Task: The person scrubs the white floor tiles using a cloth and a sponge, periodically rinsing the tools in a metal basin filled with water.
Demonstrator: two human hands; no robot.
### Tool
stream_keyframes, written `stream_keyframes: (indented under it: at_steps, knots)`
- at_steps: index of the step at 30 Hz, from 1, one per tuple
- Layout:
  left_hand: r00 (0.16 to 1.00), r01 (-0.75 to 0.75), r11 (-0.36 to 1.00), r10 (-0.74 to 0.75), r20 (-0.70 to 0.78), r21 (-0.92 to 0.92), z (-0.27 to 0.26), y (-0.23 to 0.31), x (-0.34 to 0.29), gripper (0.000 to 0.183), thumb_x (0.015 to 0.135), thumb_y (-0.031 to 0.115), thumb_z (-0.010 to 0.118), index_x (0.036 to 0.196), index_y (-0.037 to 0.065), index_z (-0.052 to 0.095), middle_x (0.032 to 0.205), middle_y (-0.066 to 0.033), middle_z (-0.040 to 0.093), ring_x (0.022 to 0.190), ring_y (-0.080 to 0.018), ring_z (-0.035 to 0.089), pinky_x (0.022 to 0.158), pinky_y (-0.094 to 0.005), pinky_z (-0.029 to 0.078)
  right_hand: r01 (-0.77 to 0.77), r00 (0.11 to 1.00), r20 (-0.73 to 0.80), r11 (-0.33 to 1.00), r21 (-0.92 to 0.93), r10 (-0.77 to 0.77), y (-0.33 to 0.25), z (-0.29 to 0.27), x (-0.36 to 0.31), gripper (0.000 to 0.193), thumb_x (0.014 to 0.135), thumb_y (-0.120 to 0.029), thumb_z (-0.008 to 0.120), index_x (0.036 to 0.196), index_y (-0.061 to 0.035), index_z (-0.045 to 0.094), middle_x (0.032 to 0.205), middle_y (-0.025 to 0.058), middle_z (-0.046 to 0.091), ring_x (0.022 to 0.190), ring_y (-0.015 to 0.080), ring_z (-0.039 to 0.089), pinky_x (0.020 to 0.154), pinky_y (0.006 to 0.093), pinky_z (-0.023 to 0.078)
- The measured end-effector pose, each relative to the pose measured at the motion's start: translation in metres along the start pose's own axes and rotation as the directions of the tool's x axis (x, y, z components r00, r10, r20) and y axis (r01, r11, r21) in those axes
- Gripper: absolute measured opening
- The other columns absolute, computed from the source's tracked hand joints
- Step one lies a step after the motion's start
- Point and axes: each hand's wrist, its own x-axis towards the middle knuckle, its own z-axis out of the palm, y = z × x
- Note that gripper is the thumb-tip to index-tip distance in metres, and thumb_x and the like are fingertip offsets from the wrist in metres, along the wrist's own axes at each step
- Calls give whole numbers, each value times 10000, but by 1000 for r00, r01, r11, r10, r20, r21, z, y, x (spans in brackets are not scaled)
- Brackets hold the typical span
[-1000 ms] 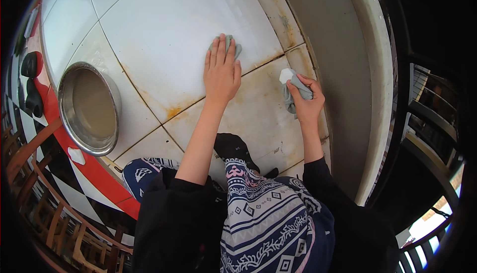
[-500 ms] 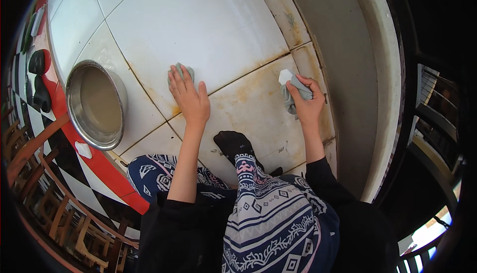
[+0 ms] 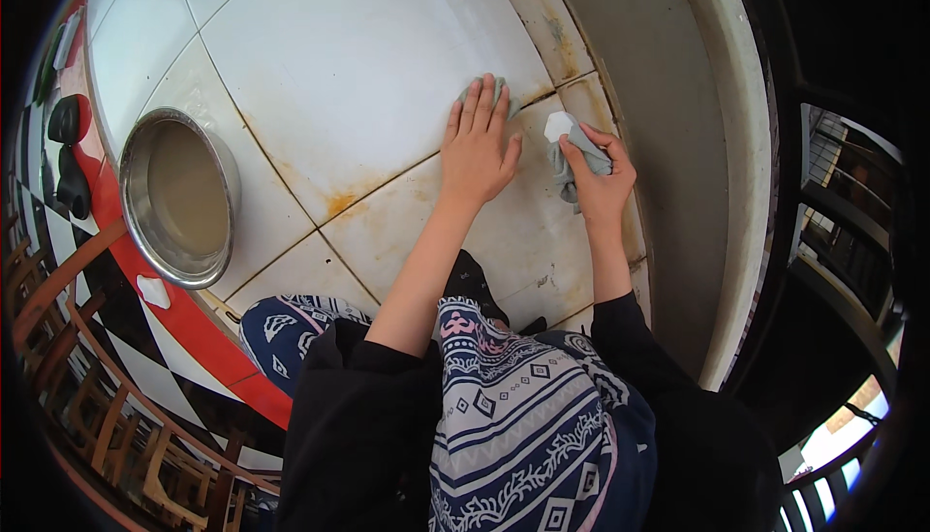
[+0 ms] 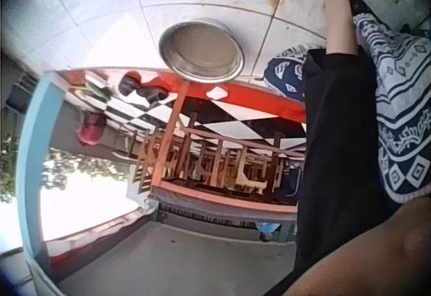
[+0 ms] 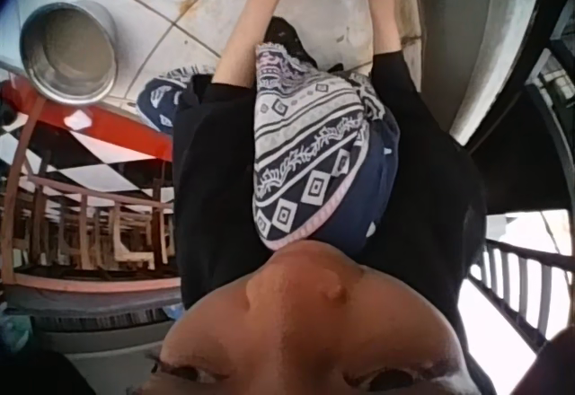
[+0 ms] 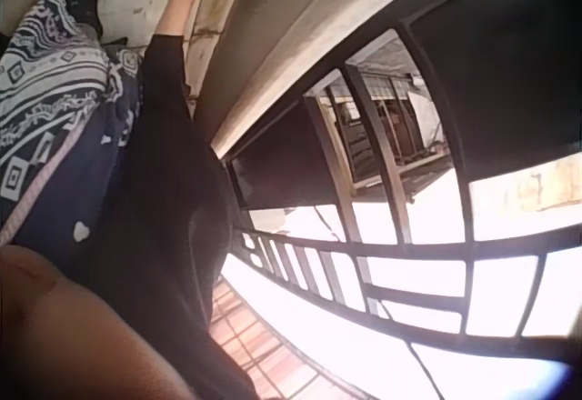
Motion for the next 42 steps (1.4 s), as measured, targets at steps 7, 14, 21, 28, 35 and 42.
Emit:
stream_keyframes:
  at_steps: [7,14,21,28,35,42]
  knots:
    - [810,516,852,-453,-372,86,-66,-119,-76,542,970,207,351,1455,-4,234,1527,-216,163,1414,-383,134,1133,-473,131,-44,999,-33,999,-5,44,12,-16,5,249,727,-66,778,940,0,666,1032,114,634,972,176,605,880,295,469]
    - [852,434,897,-378,-361,84,-62,-127,-21,544,958,189,372,1444,-21,248,1518,-225,179,1410,-392,132,1132,-490,120,-50,998,28,999,-12,50,18,-4,1,246,723,-60,780,932,0,665,1029,105,630,958,173,604,862,295,473]
    - [958,147,986,-122,-260,76,-6,-44,46,551,903,206,427,1404,-9,344,1506,-180,249,1404,-341,203,1128,-491,160,-54,998,42,997,-47,56,13,0,4,249,718,-57,782,930,-4,663,1019,106,629,959,175,603,863,296,470]
    - [953,154,980,-114,-281,126,-25,-69,37,514,925,177,394,1414,28,350,1493,-174,283,1393,-339,236,1120,-468,203,11,1000,25,997,-79,-9,13,-5,7,248,719,-57,781,935,-12,668,1022,102,626,951,181,602,864,302,470]
    - [882,375,898,-269,-386,231,-105,-212,20,519,945,175,359,1439,29,299,1518,-178,226,1408,-346,187,1123,-478,181,-8,1000,-11,995,-97,7,23,-22,7,256,715,-62,785,937,-11,668,996,88,624,931,173,606,847,297,479]
    - [887,299,925,-178,-426,235,-70,-191,70,511,936,169,373,1428,35,330,1506,-196,246,1395,-366,212,1124,-491,161,-9,1000,1,999,-54,9,22,-18,2,253,703,-44,787,921,-10,662,978,91,624,912,168,608,817,294,488]
